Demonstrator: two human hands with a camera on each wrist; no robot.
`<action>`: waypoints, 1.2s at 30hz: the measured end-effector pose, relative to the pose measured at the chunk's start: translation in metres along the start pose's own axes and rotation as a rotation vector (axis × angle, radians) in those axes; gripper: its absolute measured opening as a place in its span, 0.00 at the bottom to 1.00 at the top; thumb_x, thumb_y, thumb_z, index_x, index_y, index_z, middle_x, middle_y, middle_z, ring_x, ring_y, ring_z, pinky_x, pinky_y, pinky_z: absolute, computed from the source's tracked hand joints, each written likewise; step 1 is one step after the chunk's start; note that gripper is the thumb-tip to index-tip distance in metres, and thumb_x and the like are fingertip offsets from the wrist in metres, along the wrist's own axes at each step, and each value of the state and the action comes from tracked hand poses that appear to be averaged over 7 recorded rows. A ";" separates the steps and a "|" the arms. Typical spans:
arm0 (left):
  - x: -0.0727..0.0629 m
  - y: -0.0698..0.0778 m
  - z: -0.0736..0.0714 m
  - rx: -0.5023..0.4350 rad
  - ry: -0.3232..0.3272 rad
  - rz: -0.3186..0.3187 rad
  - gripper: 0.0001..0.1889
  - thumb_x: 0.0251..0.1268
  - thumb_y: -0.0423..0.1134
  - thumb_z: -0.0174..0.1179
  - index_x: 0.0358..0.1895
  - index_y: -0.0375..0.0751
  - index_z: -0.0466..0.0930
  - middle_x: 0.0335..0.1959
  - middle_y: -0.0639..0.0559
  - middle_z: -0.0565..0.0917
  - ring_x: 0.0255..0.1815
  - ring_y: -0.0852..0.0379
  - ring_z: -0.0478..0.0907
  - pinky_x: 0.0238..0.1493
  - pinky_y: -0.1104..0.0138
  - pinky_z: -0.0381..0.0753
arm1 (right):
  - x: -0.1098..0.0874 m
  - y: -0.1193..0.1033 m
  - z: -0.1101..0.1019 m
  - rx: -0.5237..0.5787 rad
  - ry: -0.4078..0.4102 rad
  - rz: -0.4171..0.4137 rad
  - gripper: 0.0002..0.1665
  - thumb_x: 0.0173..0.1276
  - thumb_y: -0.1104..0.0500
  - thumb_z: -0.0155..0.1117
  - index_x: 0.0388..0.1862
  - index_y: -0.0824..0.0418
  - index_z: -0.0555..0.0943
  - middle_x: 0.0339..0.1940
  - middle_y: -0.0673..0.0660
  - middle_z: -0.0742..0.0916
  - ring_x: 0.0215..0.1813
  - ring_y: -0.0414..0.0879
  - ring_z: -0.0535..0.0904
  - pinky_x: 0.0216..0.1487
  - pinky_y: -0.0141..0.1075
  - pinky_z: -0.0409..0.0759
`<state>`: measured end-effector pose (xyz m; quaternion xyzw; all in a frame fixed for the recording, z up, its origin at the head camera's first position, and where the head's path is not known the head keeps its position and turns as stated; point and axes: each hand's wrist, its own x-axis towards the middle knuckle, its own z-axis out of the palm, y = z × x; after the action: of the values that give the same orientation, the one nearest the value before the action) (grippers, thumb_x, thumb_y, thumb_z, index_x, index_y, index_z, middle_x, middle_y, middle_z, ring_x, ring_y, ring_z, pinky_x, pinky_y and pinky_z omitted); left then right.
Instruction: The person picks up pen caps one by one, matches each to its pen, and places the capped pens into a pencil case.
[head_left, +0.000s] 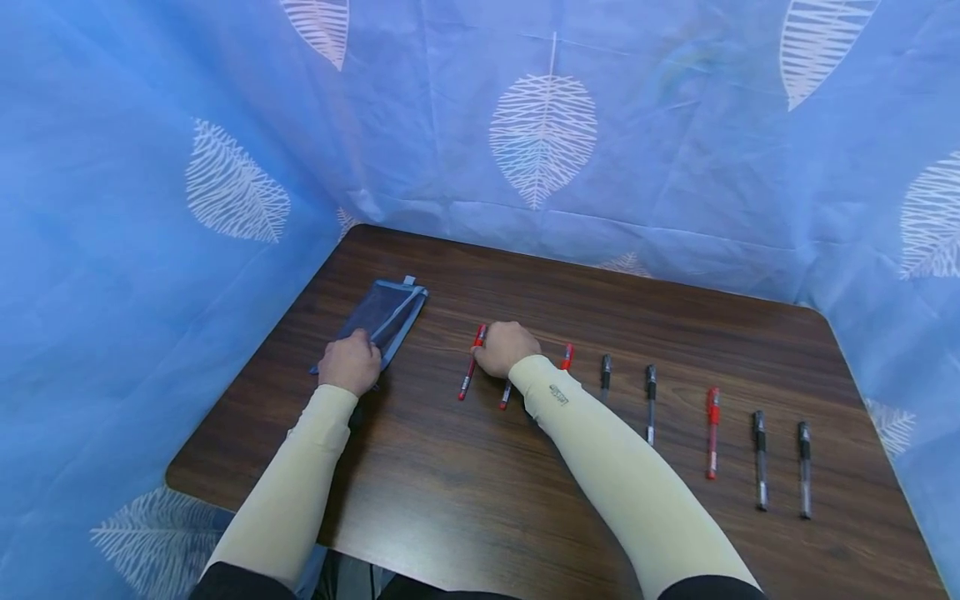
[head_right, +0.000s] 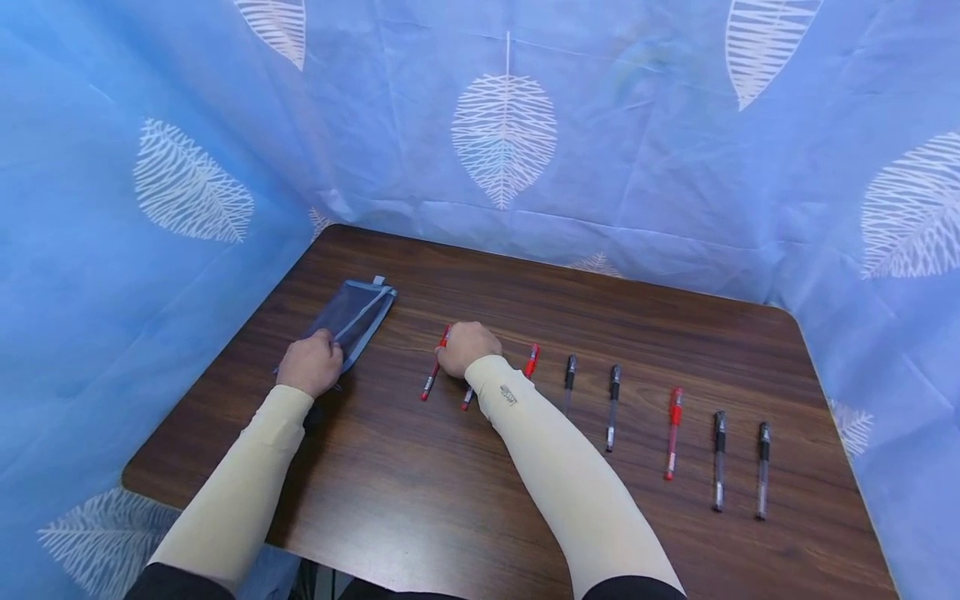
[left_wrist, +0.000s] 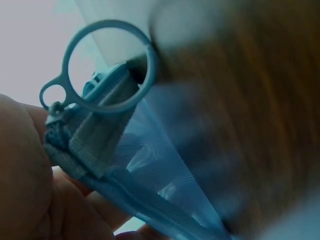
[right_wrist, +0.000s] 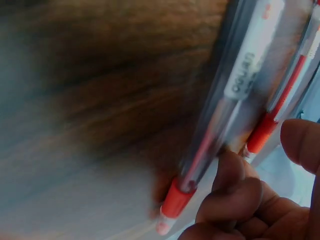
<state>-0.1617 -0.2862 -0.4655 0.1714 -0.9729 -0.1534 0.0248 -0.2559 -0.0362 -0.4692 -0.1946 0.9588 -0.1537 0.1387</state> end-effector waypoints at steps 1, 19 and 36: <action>0.000 0.000 0.000 0.002 -0.001 -0.002 0.18 0.75 0.44 0.47 0.48 0.30 0.78 0.35 0.34 0.83 0.39 0.34 0.79 0.42 0.40 0.79 | 0.001 -0.001 0.000 -0.003 0.000 0.006 0.30 0.71 0.39 0.59 0.12 0.52 0.69 0.10 0.47 0.68 0.17 0.44 0.70 0.19 0.38 0.71; -0.002 0.001 0.003 0.005 0.020 0.003 0.16 0.75 0.43 0.49 0.45 0.32 0.79 0.31 0.37 0.83 0.35 0.36 0.79 0.40 0.42 0.79 | 0.017 -0.013 0.008 0.003 -0.021 0.087 0.24 0.67 0.50 0.58 0.11 0.52 0.69 0.12 0.49 0.74 0.18 0.45 0.72 0.18 0.37 0.71; -0.003 0.002 0.004 0.005 0.026 -0.004 0.16 0.75 0.44 0.49 0.45 0.33 0.79 0.32 0.38 0.83 0.36 0.37 0.78 0.40 0.41 0.79 | 0.024 -0.021 0.006 0.175 0.039 0.068 0.25 0.67 0.50 0.57 0.10 0.52 0.68 0.11 0.48 0.73 0.17 0.44 0.70 0.20 0.36 0.69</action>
<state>-0.1602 -0.2826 -0.4691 0.1752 -0.9725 -0.1488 0.0368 -0.2683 -0.0661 -0.4728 -0.1458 0.9503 -0.2361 0.1415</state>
